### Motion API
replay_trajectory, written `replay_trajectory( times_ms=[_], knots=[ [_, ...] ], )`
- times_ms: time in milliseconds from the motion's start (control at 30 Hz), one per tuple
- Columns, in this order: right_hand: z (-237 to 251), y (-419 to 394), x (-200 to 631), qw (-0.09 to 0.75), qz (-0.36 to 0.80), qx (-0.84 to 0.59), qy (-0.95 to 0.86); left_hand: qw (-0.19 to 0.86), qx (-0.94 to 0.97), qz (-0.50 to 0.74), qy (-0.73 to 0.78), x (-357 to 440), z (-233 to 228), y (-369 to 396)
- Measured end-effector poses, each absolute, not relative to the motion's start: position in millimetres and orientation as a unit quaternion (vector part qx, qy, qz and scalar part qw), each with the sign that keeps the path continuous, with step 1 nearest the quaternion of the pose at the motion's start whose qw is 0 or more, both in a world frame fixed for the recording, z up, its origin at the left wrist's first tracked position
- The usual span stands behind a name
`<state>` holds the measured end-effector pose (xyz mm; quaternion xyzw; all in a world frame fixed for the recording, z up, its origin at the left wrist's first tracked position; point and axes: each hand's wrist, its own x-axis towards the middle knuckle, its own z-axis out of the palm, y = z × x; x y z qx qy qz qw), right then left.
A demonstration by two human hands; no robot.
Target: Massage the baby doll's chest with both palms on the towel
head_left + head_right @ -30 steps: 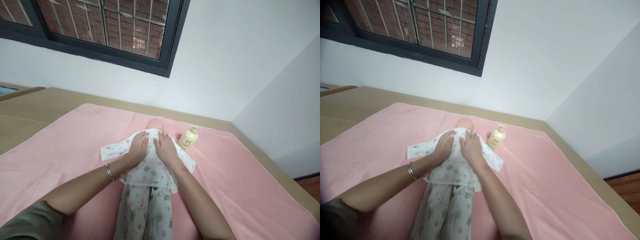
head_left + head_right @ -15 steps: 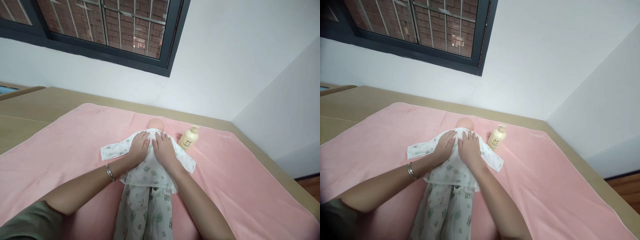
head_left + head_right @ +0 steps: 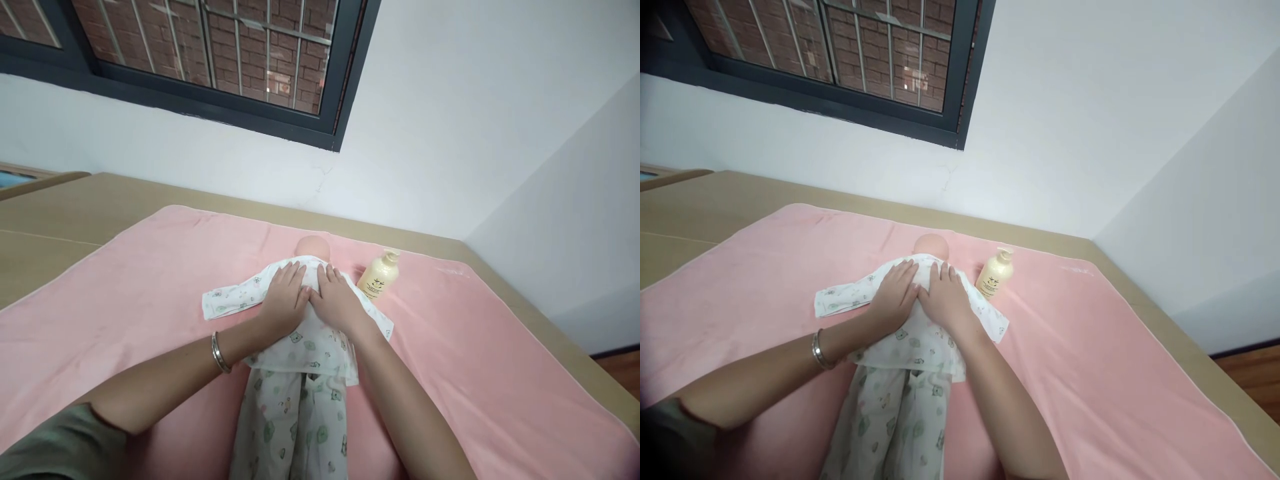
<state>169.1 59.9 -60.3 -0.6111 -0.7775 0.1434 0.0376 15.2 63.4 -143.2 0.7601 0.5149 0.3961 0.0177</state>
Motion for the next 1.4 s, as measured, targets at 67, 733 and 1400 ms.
replay_trajectory(
  times_ms=[67,733,1400],
  knots=[
    [-59.6,60.3,172.0,0.043,0.15,-0.625,-0.764,0.032,0.758,0.384,0.525,15.6,-140.9,63.3],
    [-63.5,62.7,166.4,0.102,0.08,-0.6,-0.789,0.018,0.794,0.302,0.527,15.7,-131.4,54.3],
    [-63.4,60.2,164.4,0.105,0.043,-0.606,-0.787,0.036,0.788,0.293,0.541,12.3,-127.1,68.0]
  ],
)
